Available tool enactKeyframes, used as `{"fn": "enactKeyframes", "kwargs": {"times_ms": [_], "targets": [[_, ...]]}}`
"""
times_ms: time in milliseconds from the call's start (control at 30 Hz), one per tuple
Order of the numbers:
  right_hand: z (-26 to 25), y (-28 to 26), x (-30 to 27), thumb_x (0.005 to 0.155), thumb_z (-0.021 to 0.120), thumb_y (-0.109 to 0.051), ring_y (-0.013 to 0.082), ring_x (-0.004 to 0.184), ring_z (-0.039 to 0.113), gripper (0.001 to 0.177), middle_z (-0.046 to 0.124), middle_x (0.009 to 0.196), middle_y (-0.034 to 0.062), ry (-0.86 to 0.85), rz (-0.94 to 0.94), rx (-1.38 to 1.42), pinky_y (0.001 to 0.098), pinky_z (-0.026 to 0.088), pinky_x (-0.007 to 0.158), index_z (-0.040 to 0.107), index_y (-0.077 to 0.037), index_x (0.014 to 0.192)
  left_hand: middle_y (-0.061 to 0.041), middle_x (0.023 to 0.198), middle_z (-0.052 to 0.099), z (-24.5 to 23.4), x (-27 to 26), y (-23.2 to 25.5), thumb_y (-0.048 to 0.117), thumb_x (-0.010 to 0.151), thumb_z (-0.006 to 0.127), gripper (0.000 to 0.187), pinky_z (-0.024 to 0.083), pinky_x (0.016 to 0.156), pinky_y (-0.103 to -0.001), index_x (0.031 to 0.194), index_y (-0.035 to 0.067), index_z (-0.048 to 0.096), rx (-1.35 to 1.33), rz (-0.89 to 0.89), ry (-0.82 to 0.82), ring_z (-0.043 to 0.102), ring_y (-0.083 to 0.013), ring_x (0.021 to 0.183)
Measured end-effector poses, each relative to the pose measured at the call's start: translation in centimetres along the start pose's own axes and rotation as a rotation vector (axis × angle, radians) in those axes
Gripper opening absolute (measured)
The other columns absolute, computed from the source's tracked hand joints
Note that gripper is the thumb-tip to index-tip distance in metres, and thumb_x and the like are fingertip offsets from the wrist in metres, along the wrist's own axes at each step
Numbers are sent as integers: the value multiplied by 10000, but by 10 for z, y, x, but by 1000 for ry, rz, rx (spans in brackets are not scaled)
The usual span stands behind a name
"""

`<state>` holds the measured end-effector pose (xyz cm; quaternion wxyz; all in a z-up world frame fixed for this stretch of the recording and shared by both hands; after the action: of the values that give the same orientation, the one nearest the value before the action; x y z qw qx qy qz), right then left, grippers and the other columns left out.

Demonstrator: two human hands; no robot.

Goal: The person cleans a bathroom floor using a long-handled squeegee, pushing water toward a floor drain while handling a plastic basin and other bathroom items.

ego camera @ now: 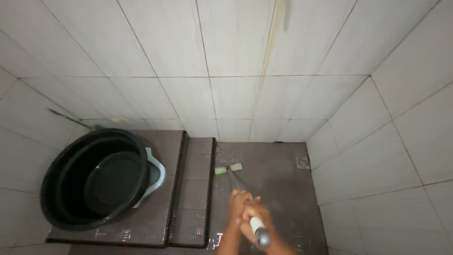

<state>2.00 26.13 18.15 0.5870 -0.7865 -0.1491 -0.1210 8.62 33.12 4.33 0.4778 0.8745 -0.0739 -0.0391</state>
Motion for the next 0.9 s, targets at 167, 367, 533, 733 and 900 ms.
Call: {"fn": "enactKeyframes", "kwargs": {"times_ms": [167,367,533,733,900], "targets": [[32,25,10,684,744,5,167,619,518,319,513,657,25,31,-57,65,341,450,607,440,-86,651,-115,725,578,-19,12,-17,237,803,814,327,428,736,-449,649,83,571,-210,238,189,533,-306,811],[39,43,57,721,739,13,187,628,490,318,491,679,70,90,-59,24,333,427,596,435,-70,676,-108,712,566,-32,72,-25,229,807,817,332,426,708,-442,647,77,568,-238,221,156,528,-294,778],[30,41,39,685,730,14,173,605,504,317,516,687,45,86,1,35,327,422,570,431,-77,629,-101,701,556,-33,56,-2,223,811,819,337,424,685,-436,646,73,567,-189,180,107,524,-283,750],[31,47,-2,728,730,32,152,630,501,315,502,669,21,15,-32,108,312,433,626,451,-92,652,-94,687,545,-27,14,12,215,815,821,342,422,658,-429,644,68,565,-204,134,93,518,-270,717],[34,63,36,725,717,11,162,635,449,297,467,681,33,97,-10,5,311,426,586,440,-75,663,-87,676,535,-35,62,14,209,819,823,347,420,635,-423,642,63,563,-286,214,146,514,-259,690]]}}
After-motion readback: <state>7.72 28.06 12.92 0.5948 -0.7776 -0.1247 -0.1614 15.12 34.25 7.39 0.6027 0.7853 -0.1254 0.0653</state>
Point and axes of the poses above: each hand's wrist, its own x-axis towards the middle knuckle, its own z-axis out of the palm, y = z × x, the point moved 8 cm from there along x, towards the middle knuckle
